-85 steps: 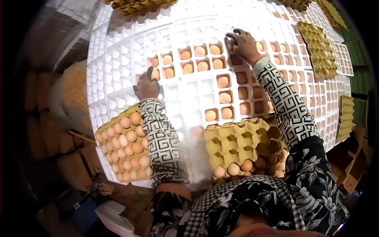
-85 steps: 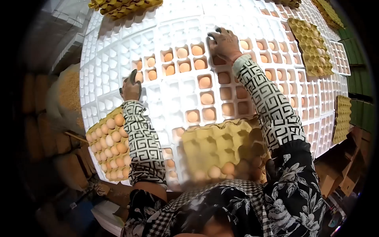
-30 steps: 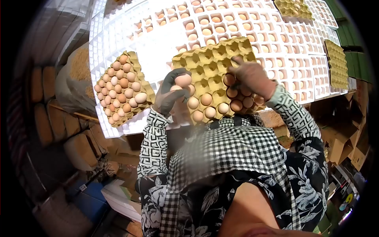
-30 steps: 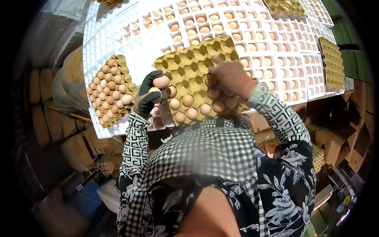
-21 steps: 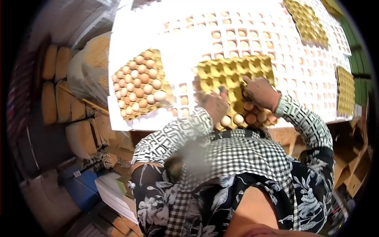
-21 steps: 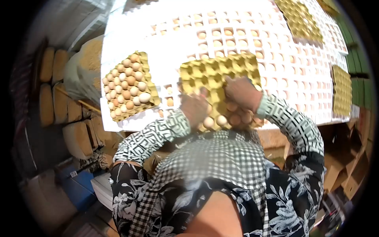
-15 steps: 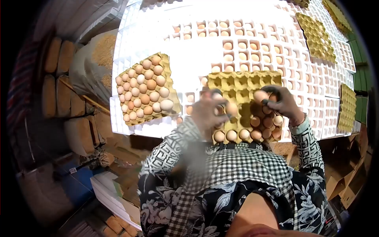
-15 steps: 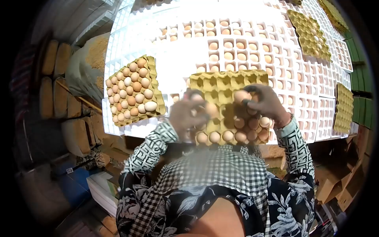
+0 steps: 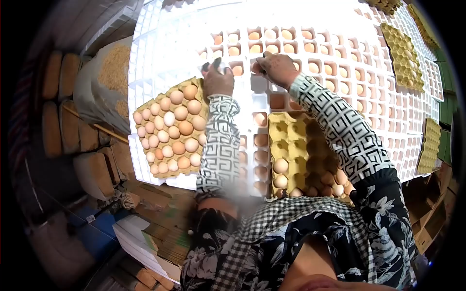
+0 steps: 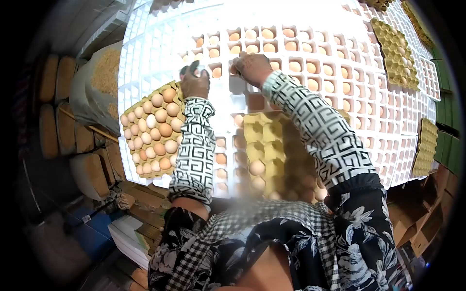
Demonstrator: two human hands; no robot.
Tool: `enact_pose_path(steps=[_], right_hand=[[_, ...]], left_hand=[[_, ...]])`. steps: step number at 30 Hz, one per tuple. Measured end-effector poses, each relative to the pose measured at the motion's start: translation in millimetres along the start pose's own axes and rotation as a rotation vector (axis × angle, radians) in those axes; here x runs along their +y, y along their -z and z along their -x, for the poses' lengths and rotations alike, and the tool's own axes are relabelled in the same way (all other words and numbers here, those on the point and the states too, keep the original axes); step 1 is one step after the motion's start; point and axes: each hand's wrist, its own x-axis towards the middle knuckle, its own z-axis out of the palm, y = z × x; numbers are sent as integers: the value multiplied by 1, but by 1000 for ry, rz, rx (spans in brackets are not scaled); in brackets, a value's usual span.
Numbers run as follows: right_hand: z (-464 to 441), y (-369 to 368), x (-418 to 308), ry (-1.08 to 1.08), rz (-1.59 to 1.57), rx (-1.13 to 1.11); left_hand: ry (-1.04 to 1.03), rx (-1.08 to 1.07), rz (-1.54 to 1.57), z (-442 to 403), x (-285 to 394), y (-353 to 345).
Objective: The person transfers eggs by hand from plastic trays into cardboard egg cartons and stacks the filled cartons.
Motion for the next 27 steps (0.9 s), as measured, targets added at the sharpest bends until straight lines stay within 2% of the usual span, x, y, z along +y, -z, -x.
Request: enact_pose_path(steps=[1,2,3,5,7,11,12,13,15,16,17,19,20,21,23,24,25,27], right_hand=[[1,-2,2,-10,-16,64],[15,-1,-2,-13,-50,131],[19,-1,5,10,11,3],[30,-12,16,92,125,150],[34,4,18,25,222,137],[63,58,24,-19,109,231],[73,71,27,-36,64,249],[87,85,29,-57,18,266],[120,107,34,-96,-125,310],[139,116,35,-137,-192,309],[159,118,43,-150,-257,330],[194,123,48,-256,-204,267],[209,125,52,-281,-222,246],[222,128,53,-304,-239,227],[244,143,46,-377,-287,233],[256,146,46,-415,-336,261],[269,149,48,-445,-388,288],[292,147,51,-501,-377,339]], left_hand=[[-6,80,-9,-1,3,6],[-40,-22,9,-14,-16,3],[-71,-86,30,-25,-33,-7],[-122,22,-72,-26,-19,-5],[212,-229,510,-45,-24,-2],[35,-283,205,-47,-49,-16],[69,-160,344,-32,-36,-15],[-62,18,166,-24,-32,-13],[-180,277,189,-19,-24,-13],[-341,369,78,-23,-22,-11],[-303,320,153,-25,-19,-11],[-271,320,-252,-42,-26,-29],[-199,254,-495,-53,-32,-42],[-134,188,-569,-56,-25,-41],[-96,247,-475,-60,-11,-41],[-211,339,-419,-57,-10,-38],[-291,341,-461,-49,-7,-32],[-99,-55,-485,-48,-20,-26]])
